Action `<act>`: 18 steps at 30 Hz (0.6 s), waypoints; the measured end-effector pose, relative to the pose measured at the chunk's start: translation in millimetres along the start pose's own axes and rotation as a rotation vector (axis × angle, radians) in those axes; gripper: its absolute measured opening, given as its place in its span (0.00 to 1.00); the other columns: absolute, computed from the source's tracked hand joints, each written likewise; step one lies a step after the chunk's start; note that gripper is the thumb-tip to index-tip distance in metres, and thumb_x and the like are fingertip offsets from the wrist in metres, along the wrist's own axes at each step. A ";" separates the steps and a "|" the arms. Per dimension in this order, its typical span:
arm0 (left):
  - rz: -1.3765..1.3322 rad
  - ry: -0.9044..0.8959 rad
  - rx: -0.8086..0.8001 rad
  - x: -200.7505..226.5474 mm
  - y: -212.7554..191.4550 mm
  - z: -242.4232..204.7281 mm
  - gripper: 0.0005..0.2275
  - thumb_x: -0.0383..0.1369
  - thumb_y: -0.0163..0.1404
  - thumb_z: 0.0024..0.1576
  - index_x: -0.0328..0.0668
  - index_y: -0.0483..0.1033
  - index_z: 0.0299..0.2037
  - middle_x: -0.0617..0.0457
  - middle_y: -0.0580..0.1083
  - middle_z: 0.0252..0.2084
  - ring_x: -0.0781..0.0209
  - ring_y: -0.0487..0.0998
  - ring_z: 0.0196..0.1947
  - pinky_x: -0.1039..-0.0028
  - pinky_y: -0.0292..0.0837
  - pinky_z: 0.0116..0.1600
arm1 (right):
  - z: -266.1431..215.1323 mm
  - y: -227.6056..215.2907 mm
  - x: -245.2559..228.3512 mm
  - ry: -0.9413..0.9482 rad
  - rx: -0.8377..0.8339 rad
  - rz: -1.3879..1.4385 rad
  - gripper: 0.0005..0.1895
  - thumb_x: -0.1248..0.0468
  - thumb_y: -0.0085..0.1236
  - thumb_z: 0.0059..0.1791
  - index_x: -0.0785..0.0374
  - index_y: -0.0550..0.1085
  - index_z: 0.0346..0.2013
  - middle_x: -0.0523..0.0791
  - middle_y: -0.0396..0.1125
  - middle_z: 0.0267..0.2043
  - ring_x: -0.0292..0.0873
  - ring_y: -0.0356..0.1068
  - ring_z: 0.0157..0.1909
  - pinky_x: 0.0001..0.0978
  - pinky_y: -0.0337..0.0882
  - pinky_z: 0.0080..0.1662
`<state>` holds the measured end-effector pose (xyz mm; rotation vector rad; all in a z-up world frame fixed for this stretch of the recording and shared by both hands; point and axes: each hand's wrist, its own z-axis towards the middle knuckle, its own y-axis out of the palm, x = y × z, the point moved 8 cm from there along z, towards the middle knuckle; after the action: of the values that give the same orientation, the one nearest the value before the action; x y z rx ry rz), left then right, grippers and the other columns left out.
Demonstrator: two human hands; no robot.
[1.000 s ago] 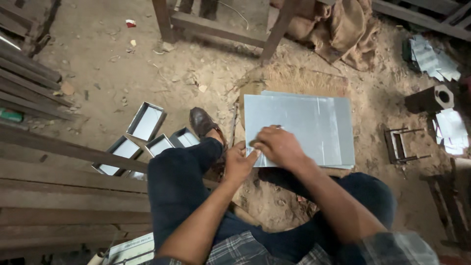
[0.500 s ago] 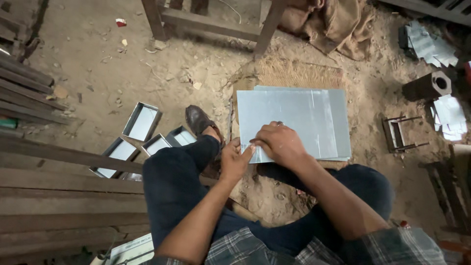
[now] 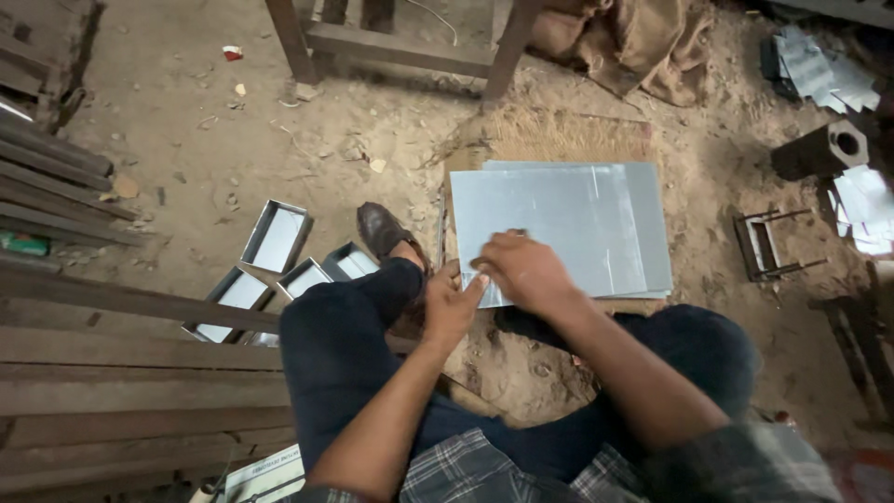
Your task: The person sits on the floor and uses a yellow sanding pad to rub the surface of a rectangular metal sheet. They repeatedly flip the sheet and continue sanding different areas, then stack the finished sheet with others.
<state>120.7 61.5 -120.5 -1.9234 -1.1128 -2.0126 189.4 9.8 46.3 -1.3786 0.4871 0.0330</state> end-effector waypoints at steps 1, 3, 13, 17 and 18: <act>0.042 0.070 -0.004 4.8 2.3 0.3 0.08 0.24 0.57 0.57 0.33 0.76 0.46 0.57 0.78 0.37 0.74 0.74 0.33 0.81 0.70 0.36 | 2.8 4.2 -3.3 -0.002 0.011 -0.014 0.06 0.62 0.59 0.45 0.57 0.76 0.36 0.45 0.71 0.40 0.52 0.71 0.47 0.44 0.72 0.47; 0.128 0.214 -0.002 15.4 2.7 1.3 0.08 0.22 0.58 0.58 0.28 0.77 0.45 0.54 0.77 0.38 0.72 0.72 0.35 0.79 0.69 0.38 | 8.7 15.1 -6.0 0.009 -0.027 -0.065 0.05 0.61 0.59 0.47 0.57 0.76 0.36 0.45 0.70 0.39 0.52 0.71 0.46 0.44 0.72 0.47; 0.088 0.013 -0.024 2.5 2.3 0.4 0.08 0.26 0.56 0.59 0.29 0.78 0.45 0.55 0.77 0.34 0.72 0.71 0.29 0.80 0.66 0.33 | 0.4 0.5 -2.3 -0.042 0.004 -0.058 0.05 0.62 0.58 0.46 0.54 0.76 0.36 0.43 0.70 0.38 0.49 0.71 0.46 0.43 0.72 0.46; 0.152 0.082 -0.005 4.3 2.8 1.4 0.09 0.25 0.57 0.60 0.26 0.78 0.47 0.52 0.76 0.38 0.71 0.71 0.34 0.78 0.67 0.37 | 6.7 15.1 -9.8 -0.083 0.014 -0.047 0.06 0.61 0.58 0.47 0.59 0.75 0.36 0.46 0.69 0.38 0.52 0.70 0.46 0.44 0.72 0.47; 0.048 0.119 -0.035 7.5 0.6 0.3 0.10 0.25 0.55 0.60 0.27 0.76 0.49 0.54 0.78 0.41 0.73 0.75 0.37 0.80 0.70 0.40 | 5.1 13.1 -6.8 -0.090 0.021 -0.030 0.07 0.61 0.58 0.47 0.60 0.75 0.37 0.46 0.69 0.38 0.52 0.70 0.46 0.45 0.72 0.47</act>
<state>120.0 64.1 -113.4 -1.8013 -1.0011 -2.1032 180.9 19.0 37.0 -1.3580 0.3901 0.0650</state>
